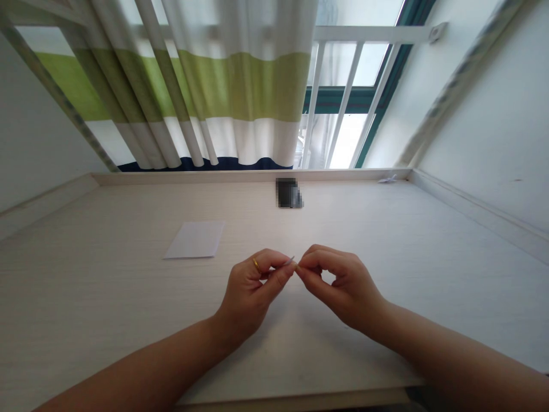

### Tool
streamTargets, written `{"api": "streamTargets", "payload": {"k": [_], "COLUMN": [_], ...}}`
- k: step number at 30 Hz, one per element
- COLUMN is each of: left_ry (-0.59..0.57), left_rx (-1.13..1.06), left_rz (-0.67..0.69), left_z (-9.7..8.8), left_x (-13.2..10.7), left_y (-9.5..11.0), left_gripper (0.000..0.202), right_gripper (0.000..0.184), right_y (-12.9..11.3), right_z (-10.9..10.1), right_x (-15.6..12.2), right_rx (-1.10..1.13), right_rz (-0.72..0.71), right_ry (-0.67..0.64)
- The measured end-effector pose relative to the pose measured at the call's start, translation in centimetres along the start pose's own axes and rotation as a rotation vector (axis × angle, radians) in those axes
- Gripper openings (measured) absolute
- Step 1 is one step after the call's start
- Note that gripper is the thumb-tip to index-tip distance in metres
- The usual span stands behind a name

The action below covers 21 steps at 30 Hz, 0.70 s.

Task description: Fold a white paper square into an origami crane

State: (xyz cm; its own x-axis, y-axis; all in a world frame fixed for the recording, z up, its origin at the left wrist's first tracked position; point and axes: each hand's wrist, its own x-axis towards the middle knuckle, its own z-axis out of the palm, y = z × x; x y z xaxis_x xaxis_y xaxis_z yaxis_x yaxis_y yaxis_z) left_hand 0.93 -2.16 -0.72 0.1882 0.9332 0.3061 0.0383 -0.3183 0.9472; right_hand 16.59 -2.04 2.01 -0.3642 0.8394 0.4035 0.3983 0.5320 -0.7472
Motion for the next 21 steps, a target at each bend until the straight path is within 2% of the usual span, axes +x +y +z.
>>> {"api": "streamTargets", "payload": {"k": [4,8,15,21], "left_ry": [0.015,0.006,-0.017,-0.037], "left_rx": [-0.042,-0.076,-0.176,-0.213], "left_rz": [-0.046,-0.116,-0.191,-0.283], "left_z": [0.0,-0.1,-0.1,0.2], "left_x": [0.0,0.2,0.5,0.5], "left_y": [-0.2,0.0,0.2,0.0], "left_gripper": [0.011,0.014,0.015,0.018], "right_gripper": [0.016,0.015,0.014,0.009], "right_y": [-0.1,-0.2,0.3,0.9], "right_z": [-0.4,-0.6,-0.1,0.1], "right_x": [0.3,0.6,0.4,0.3], "right_rx": [0.139,0.214,0.248,0.137], "right_rz": [0.198,0.266,0.183,0.072], "right_ry": [-0.07,-0.036,-0.043,0.006]}}
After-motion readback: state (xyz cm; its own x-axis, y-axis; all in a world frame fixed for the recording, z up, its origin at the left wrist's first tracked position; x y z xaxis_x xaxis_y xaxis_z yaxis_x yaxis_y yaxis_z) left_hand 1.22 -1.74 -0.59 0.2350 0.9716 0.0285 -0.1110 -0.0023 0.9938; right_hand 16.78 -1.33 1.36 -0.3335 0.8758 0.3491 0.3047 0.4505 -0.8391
